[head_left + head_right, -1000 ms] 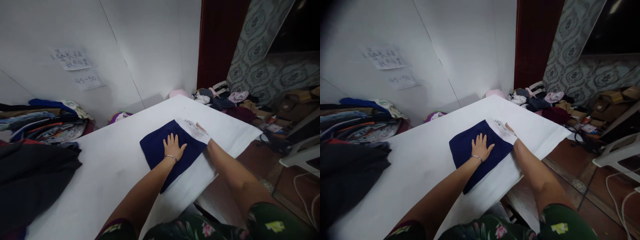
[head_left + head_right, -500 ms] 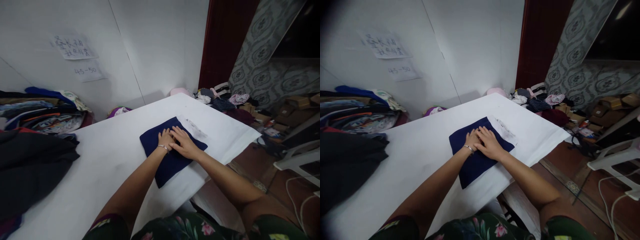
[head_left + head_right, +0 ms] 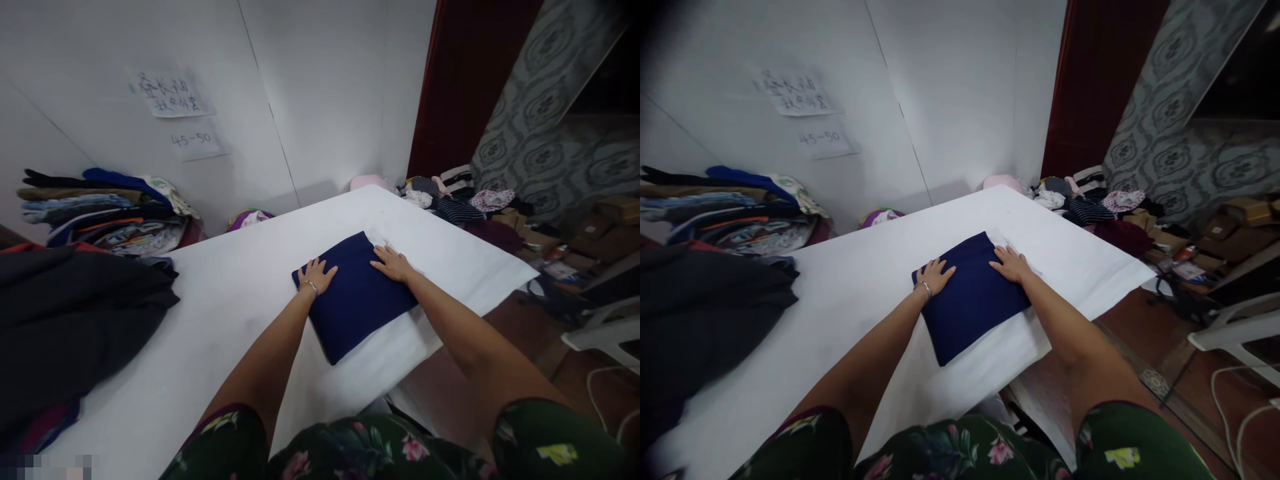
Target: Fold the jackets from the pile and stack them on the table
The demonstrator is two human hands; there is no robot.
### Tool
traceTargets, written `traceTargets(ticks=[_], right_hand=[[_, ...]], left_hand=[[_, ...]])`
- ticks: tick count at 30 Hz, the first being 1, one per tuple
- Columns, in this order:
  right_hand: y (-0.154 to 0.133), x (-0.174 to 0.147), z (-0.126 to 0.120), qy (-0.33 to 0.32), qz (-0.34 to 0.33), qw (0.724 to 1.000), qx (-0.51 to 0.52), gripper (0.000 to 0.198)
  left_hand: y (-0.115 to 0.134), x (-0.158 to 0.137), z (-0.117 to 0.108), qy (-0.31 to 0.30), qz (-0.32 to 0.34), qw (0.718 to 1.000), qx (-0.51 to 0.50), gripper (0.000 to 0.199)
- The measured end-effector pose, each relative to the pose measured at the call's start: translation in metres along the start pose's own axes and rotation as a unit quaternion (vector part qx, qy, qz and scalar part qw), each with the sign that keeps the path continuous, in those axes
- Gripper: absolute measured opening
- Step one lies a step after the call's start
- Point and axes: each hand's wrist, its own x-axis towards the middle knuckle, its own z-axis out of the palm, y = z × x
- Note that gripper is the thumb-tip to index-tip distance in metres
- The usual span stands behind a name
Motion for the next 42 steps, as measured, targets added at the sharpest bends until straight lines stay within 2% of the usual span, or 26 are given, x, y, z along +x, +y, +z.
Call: traceTargets(ticks=[3, 5, 6, 9, 11, 13, 14, 17, 20, 23, 26, 29, 31, 33, 36, 38, 40, 42], right_hand=[[0.006, -0.006, -0.010, -0.005, -0.007, 0.999, 0.050, 0.065], [0.017, -0.015, -0.017, 0.008, 0.023, 0.997, 0.075, 0.070], [0.023, -0.020, -0.020, 0.018, 0.052, 0.995, 0.084, 0.073], [0.038, -0.035, -0.025, 0.031, 0.131, 0.984, 0.114, 0.081], [0.041, -0.042, -0.025, 0.039, 0.137, 0.981, 0.131, 0.085], [0.037, -0.044, -0.026, 0.049, 0.137, 0.979, 0.142, 0.090], [0.033, -0.044, -0.027, 0.053, 0.141, 0.978, 0.147, 0.092], [0.016, -0.042, -0.033, 0.064, 0.152, 0.969, 0.184, 0.086], [-0.013, -0.046, -0.035, 0.073, 0.133, 0.951, 0.270, 0.078], [-0.051, -0.058, -0.020, 0.072, 0.066, 0.937, 0.336, 0.075], [-0.083, -0.074, 0.013, 0.071, -0.010, 0.947, 0.314, 0.075], [-0.097, -0.088, 0.041, 0.051, -0.037, 0.977, 0.206, 0.075], [-0.094, -0.093, 0.049, 0.031, -0.030, 0.992, 0.122, 0.072], [-0.090, -0.092, 0.048, 0.029, -0.033, 0.998, 0.055, 0.068], [-0.100, -0.081, 0.037, 0.091, -0.077, 0.993, 0.000, 0.065], [-0.125, -0.067, 0.032, 0.134, -0.130, 0.982, -0.006, 0.063], [-0.160, -0.047, 0.031, 0.138, -0.192, 0.972, -0.008, 0.063], [-0.192, -0.024, 0.035, 0.118, -0.214, 0.969, -0.035, 0.065]], left_hand=[[-0.013, -0.017, -0.011, 0.114, -0.024, 0.988, -0.105, 0.051], [-0.027, -0.034, -0.015, 0.167, -0.092, 0.961, -0.202, 0.050], [-0.034, -0.043, -0.016, 0.168, -0.135, 0.943, -0.252, 0.052], [-0.047, -0.068, -0.014, 0.099, -0.218, 0.898, -0.369, 0.055], [-0.045, -0.080, -0.010, 0.019, -0.220, 0.872, -0.437, 0.050], [-0.037, -0.086, -0.005, -0.033, -0.205, 0.846, -0.492, 0.045], [-0.032, -0.088, -0.004, -0.033, -0.195, 0.841, -0.503, 0.043], [-0.020, -0.088, -0.004, 0.033, -0.167, 0.852, -0.495, 0.040], [-0.028, -0.087, -0.022, 0.094, -0.163, 0.847, -0.497, 0.046], [-0.063, -0.095, -0.053, 0.150, -0.165, 0.838, -0.499, 0.052], [-0.113, -0.113, -0.073, 0.161, -0.186, 0.831, -0.499, 0.055], [-0.153, -0.137, -0.068, 0.149, -0.239, 0.837, -0.470, 0.055], [-0.167, -0.148, -0.057, 0.141, -0.257, 0.839, -0.458, 0.054], [-0.172, -0.152, -0.049, 0.141, -0.251, 0.856, -0.429, 0.059], [-0.167, -0.144, -0.050, 0.156, -0.205, 0.918, -0.300, 0.064], [-0.158, -0.130, -0.056, 0.159, -0.154, 0.955, -0.196, 0.061], [-0.146, -0.115, -0.061, 0.145, -0.116, 0.977, -0.103, 0.060], [-0.135, -0.100, -0.062, 0.126, -0.100, 0.987, -0.025, 0.064]])
